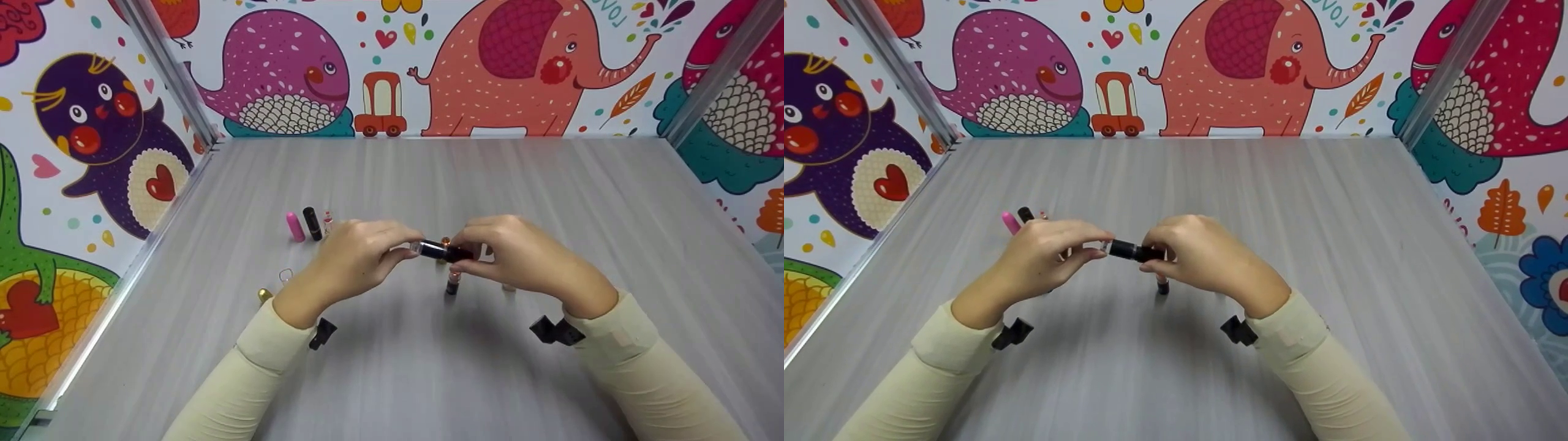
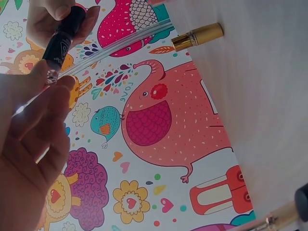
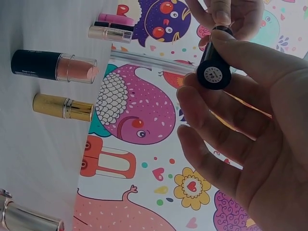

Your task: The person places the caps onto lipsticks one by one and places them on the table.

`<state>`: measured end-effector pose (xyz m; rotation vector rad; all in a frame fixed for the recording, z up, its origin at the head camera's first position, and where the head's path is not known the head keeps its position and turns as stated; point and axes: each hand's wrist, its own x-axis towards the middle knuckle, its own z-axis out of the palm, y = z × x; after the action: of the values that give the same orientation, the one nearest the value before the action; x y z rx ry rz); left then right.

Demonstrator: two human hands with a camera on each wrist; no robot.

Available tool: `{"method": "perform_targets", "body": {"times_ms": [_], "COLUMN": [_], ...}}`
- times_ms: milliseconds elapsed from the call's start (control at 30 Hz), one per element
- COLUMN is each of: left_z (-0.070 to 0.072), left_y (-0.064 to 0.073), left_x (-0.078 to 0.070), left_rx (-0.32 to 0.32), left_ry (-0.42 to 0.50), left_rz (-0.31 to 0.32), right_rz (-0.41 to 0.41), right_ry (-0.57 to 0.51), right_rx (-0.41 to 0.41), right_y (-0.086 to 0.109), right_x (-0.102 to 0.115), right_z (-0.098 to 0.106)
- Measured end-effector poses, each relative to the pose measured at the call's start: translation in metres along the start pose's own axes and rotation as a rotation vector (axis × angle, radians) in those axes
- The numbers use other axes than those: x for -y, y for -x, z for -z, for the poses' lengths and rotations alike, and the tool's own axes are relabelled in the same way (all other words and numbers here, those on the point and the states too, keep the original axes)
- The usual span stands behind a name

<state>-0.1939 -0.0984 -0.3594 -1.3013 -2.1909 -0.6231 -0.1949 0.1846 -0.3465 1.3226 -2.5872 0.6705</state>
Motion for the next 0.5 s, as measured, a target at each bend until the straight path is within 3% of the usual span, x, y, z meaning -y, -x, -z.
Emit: {"method": "perform_targets", "body": {"times_ms": [500], "left_z": [-0.0036], "left_y": [-0.0008], "left_x": [-0.0023], "left_rx": [0.032], "left_ry": [0.031], "left_rz": [-0.014], "right_rz": [0.020], "right_ry": [0.005], "right_rx": [-0.015], "right_y": [0.0012], "right_x": [-0.0003], "right_z": [-0.0025]}}
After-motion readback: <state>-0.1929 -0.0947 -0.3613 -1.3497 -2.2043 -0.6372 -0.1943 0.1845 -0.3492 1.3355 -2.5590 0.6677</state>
